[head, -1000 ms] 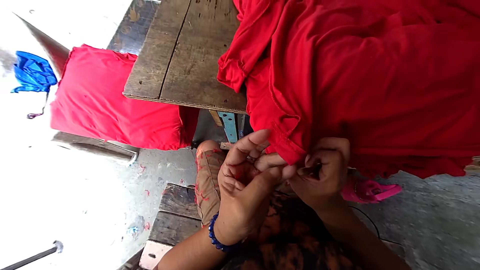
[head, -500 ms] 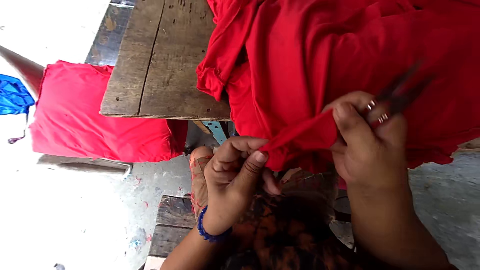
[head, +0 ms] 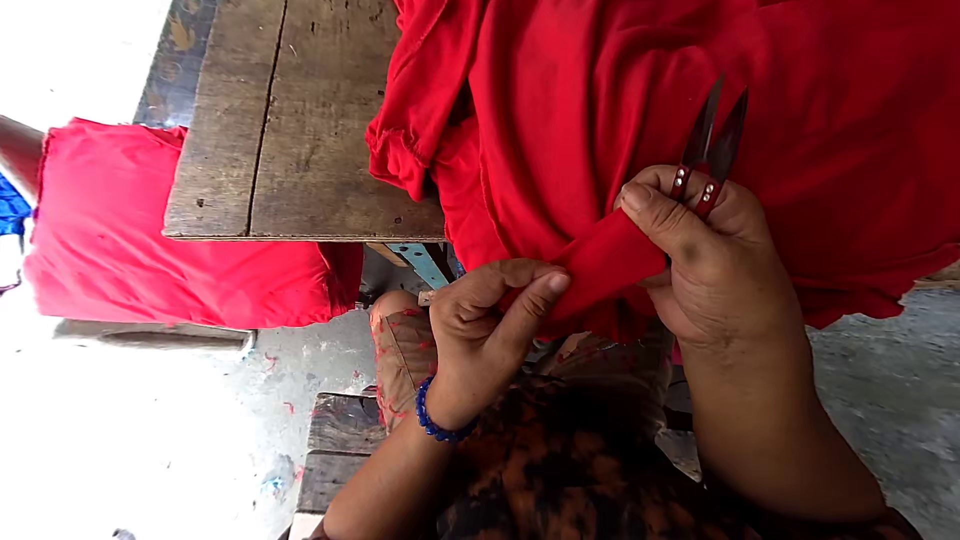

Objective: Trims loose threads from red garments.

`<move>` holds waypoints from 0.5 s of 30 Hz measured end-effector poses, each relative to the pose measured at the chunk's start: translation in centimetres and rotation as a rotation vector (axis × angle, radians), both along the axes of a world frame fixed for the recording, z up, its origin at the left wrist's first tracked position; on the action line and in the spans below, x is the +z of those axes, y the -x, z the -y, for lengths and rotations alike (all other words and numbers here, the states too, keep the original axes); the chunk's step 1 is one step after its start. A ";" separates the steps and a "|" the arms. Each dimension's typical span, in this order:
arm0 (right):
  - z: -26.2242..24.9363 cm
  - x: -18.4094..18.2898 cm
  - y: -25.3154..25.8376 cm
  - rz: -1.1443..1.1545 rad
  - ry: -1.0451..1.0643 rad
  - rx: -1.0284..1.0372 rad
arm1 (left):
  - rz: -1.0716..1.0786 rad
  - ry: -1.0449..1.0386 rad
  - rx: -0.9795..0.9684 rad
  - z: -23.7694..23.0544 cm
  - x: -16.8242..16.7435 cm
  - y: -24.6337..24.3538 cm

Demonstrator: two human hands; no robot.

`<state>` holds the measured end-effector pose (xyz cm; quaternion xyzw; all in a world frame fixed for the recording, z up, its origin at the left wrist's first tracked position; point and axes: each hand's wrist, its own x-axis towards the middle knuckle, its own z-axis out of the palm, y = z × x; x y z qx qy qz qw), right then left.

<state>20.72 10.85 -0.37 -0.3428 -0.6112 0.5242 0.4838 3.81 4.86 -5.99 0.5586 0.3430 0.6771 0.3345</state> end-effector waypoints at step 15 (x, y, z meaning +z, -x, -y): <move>3.1 0.3 -0.9 0.309 -0.352 -0.200 | 0.477 0.172 -0.225 4.3 0.4 -1.3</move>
